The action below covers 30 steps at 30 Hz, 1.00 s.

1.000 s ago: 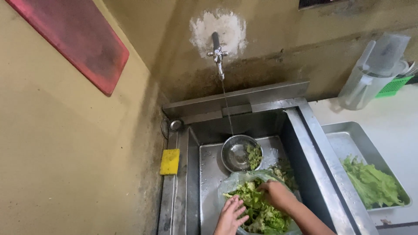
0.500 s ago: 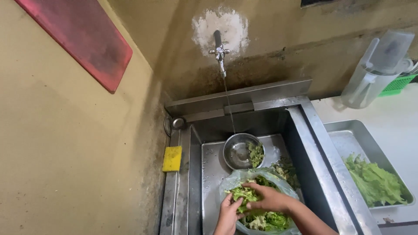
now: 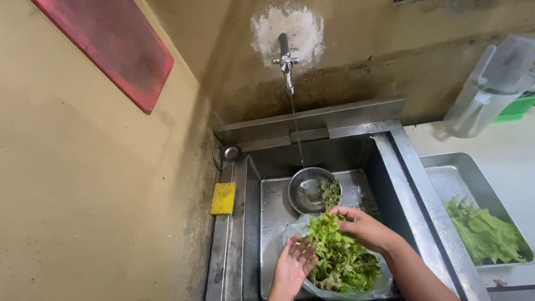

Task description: The person washes lettuce leaves under running water in a stainless steel sink. They rinse each leaf individually, then place the cleaned leaves into a metal tray on the right side of the sink. The person also handles a plastic bag containing more lettuce and a metal bowl in the sink.

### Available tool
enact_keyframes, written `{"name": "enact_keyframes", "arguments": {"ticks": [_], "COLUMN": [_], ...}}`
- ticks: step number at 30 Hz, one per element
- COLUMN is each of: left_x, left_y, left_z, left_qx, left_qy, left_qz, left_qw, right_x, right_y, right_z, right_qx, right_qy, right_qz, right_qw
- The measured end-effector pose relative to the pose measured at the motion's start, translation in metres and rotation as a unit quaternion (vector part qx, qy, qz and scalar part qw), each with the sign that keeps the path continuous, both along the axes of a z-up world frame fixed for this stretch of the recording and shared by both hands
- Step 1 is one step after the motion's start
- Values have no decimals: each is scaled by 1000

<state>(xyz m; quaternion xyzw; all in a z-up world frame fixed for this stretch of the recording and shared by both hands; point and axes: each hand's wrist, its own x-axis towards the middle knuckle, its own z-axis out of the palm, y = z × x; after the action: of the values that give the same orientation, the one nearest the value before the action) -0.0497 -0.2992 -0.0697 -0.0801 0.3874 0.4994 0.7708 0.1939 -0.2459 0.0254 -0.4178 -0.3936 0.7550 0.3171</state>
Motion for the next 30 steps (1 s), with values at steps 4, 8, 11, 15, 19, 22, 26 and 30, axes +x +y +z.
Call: {"name": "enact_keyframes", "arguments": {"ticks": [4,8,11,15,19,22,26,30], "left_x": [6,7,8,6,10,14,19,22], "left_y": [1,6,3,8,2,-1,0,2], "left_z": [-16,-27,-39,-62,-64,-43,-29,-61], "left_qx": [-67,-132,-125,-127,-111,-117,-116,-137], "left_qy": [26,17,31,1,10,17,41,4], "left_qz": [2,-1,-2,3,1,-2,-14,-3], "left_qw": [997,991,992,992,994,993,992,991], "right_x": [-3,4,-1,7,8,3,6,0], "right_y": [0,2,-3,-4,-3,-6,-8,-14], "right_z": [-110,-127,-40,18,-23,-76,-64,36], "right_qx": [11,130,75,89,66,108,147,62], "right_qy": [-358,-533,-400,-151,-102,-437,-530,-214], "right_qz": [77,162,111,27,28,97,106,3], "right_qw": [931,820,907,984,992,888,829,975]}}
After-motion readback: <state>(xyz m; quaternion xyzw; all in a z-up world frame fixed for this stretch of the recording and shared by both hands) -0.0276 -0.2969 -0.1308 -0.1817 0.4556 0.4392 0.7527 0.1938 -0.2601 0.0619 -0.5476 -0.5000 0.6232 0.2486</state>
